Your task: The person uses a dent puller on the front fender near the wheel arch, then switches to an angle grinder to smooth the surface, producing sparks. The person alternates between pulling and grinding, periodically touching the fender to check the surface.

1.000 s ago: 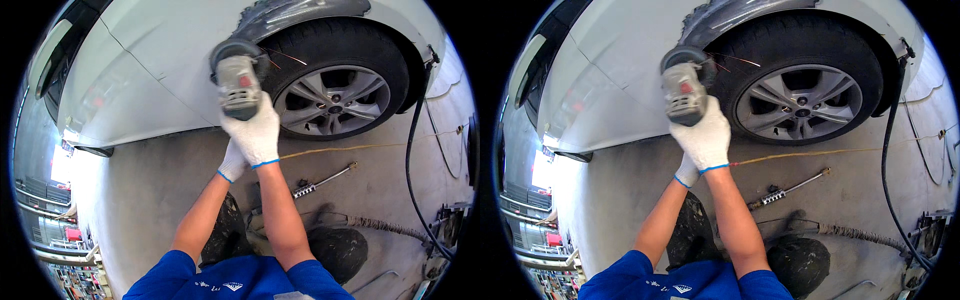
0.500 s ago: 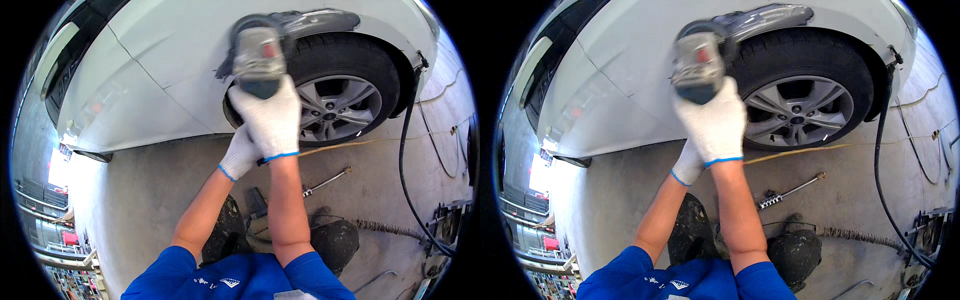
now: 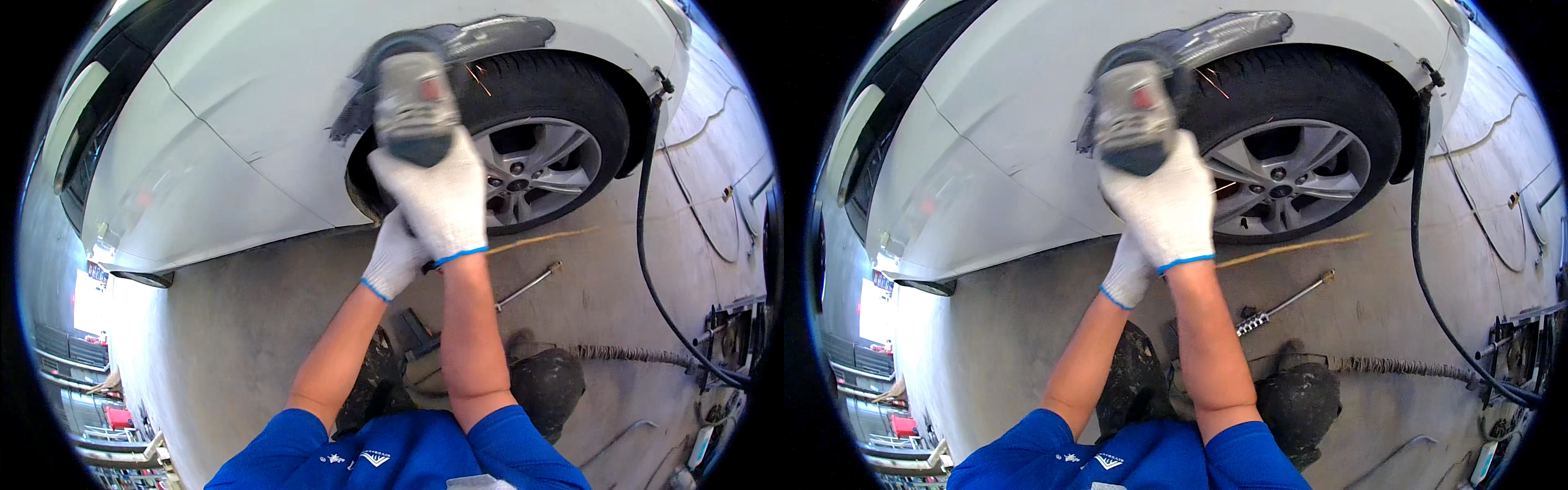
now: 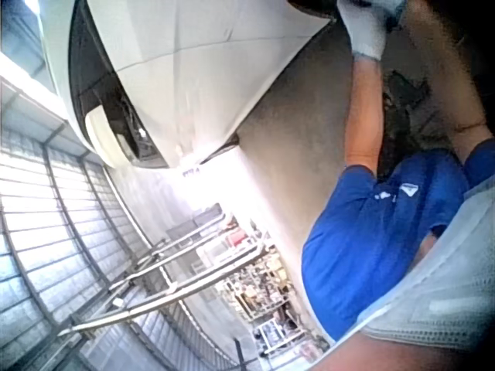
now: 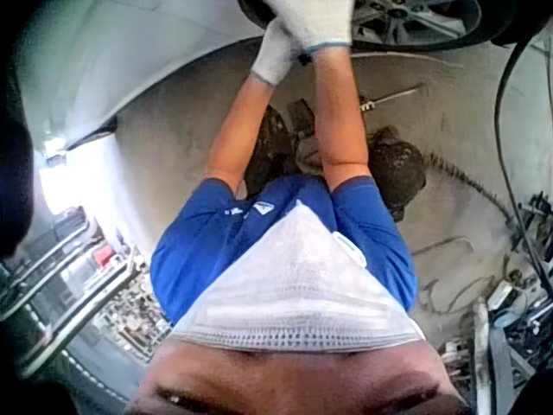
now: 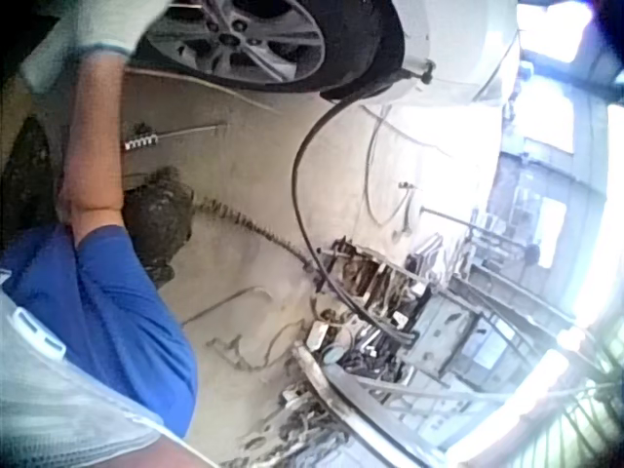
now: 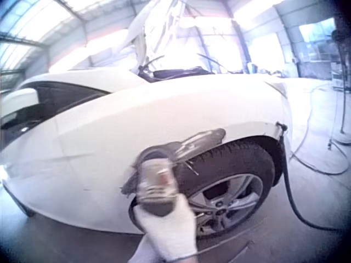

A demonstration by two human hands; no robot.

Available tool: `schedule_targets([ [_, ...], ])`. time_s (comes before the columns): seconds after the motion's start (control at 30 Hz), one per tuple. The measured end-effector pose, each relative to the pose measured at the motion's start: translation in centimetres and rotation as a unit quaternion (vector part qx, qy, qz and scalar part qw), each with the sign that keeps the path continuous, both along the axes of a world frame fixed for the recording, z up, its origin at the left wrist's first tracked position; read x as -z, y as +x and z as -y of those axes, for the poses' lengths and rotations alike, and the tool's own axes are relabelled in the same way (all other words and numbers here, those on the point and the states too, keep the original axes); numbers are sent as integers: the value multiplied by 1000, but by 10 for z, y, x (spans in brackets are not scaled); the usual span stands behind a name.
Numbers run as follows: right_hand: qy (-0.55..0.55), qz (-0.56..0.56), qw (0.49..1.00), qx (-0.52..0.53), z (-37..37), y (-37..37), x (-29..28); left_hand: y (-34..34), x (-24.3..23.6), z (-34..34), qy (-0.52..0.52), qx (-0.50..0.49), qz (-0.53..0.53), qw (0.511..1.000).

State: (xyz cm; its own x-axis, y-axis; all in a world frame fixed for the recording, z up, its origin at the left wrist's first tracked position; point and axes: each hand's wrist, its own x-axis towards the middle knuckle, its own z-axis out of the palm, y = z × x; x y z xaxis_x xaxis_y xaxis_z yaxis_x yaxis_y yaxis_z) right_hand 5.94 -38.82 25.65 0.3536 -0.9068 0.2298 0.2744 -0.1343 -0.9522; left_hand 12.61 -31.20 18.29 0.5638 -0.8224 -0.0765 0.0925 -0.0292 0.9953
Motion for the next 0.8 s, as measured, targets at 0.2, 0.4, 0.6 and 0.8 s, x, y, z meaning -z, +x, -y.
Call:
schedule_targets([
  [0.2,-20,16,1000,2,3,-4,-5,1,-2,-3,25,26,105,994],
  [0.4,-5,47,998,35,20,-20,-15,-8,-30,13,86,74,204,972],
  [0.6,-23,29,999,16,24,-25,-16,-22,-38,12,71,68,172,980],
  [0.8,-16,56,998,18,34,-32,-12,-28,-39,23,89,58,221,970],
])
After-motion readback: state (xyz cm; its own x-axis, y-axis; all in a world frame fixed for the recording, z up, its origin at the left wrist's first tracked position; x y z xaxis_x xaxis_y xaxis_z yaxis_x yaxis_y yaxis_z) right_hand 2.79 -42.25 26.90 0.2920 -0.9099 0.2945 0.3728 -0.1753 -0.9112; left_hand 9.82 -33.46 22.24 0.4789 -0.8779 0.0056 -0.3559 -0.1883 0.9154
